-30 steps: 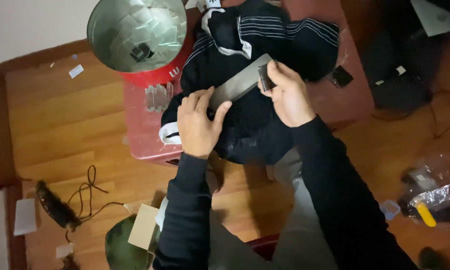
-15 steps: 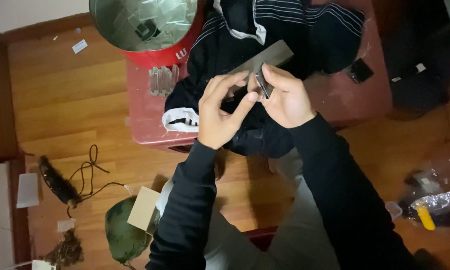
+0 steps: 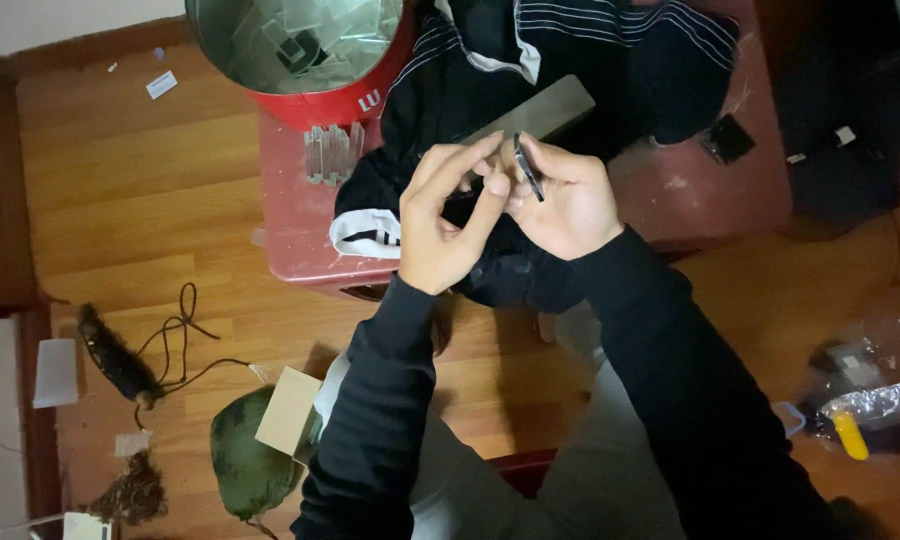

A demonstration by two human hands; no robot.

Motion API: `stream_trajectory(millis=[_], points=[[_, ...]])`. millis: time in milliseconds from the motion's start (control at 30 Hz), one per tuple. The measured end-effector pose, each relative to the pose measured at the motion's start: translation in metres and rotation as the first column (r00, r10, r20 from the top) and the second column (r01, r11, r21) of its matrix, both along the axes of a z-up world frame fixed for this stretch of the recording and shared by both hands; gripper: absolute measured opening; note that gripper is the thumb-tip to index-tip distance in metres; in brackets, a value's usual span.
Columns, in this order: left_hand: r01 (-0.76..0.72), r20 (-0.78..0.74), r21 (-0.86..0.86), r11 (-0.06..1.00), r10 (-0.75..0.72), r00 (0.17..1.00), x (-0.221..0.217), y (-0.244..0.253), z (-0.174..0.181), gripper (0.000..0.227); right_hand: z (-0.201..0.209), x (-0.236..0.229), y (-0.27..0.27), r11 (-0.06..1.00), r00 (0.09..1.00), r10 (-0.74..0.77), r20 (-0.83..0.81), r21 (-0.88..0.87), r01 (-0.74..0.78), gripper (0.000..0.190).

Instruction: Polishing a small metal component by rubbing it repeatedly against a sharpening stone

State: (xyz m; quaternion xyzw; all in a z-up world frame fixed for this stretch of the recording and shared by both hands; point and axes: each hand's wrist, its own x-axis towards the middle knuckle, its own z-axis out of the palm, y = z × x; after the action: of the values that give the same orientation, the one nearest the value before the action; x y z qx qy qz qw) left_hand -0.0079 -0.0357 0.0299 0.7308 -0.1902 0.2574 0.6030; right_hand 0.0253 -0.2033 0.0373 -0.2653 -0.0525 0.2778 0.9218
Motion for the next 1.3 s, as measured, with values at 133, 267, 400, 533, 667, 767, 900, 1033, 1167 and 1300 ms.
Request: stream_trajectory(millis=[133,267,400,533,667,767,900,1033,1167,1300], points=[[0.007,-0.008,-0.014,1.000,-0.007,1.000,-0.001,-0.001,-0.003,0.035,0.004,-0.002,0.003,1.000,1.000,0.019,0.014,0.020,-0.019,0.035],[-0.002,-0.001,0.016,1.000,0.002,1.000,-0.001,-0.001,-0.003,0.037,0.001,-0.003,0.004,0.999,0.999,0.041,0.018,0.004,-0.041,0.030],[-0.010,-0.008,0.030,0.999,0.010,1.000,-0.002,0.000,-0.002,0.042,-0.012,0.000,0.007,0.999,0.999,0.040,0.036,0.010,-0.040,0.029],[-0.019,-0.010,0.035,0.999,0.019,1.000,-0.001,0.000,-0.001,0.042,-0.012,-0.001,0.006,0.999,0.998,0.044,0.052,-0.006,-0.043,0.030],[0.013,-0.041,-0.028,1.000,-0.014,0.999,0.001,0.002,-0.003,0.028,0.003,-0.004,0.008,1.000,0.998,0.030,0.051,0.003,-0.031,0.026],[0.019,-0.045,-0.047,0.999,-0.021,0.999,0.003,0.002,-0.003,0.020,0.002,-0.004,0.008,1.000,0.998,0.021,0.067,-0.002,-0.021,0.024],[0.000,-0.046,-0.051,0.999,-0.003,0.999,0.005,0.004,-0.008,0.007,-0.004,-0.004,0.010,1.000,0.991,0.029,0.130,-0.013,-0.027,0.027],[0.053,-0.076,-0.098,0.994,-0.061,0.995,0.008,0.012,-0.020,0.034,0.001,-0.005,0.008,0.993,0.987,0.052,0.151,-0.115,-0.035,0.034],[0.073,-0.084,-0.082,0.994,-0.080,0.993,0.005,0.012,-0.015,0.040,-0.011,-0.003,0.008,0.993,0.997,-0.002,0.083,-0.114,0.011,0.027],[0.022,-0.076,-0.013,1.000,-0.023,0.997,0.001,0.003,-0.003,0.018,-0.005,-0.004,0.009,0.992,0.998,-0.069,0.013,-0.108,0.070,0.023]])
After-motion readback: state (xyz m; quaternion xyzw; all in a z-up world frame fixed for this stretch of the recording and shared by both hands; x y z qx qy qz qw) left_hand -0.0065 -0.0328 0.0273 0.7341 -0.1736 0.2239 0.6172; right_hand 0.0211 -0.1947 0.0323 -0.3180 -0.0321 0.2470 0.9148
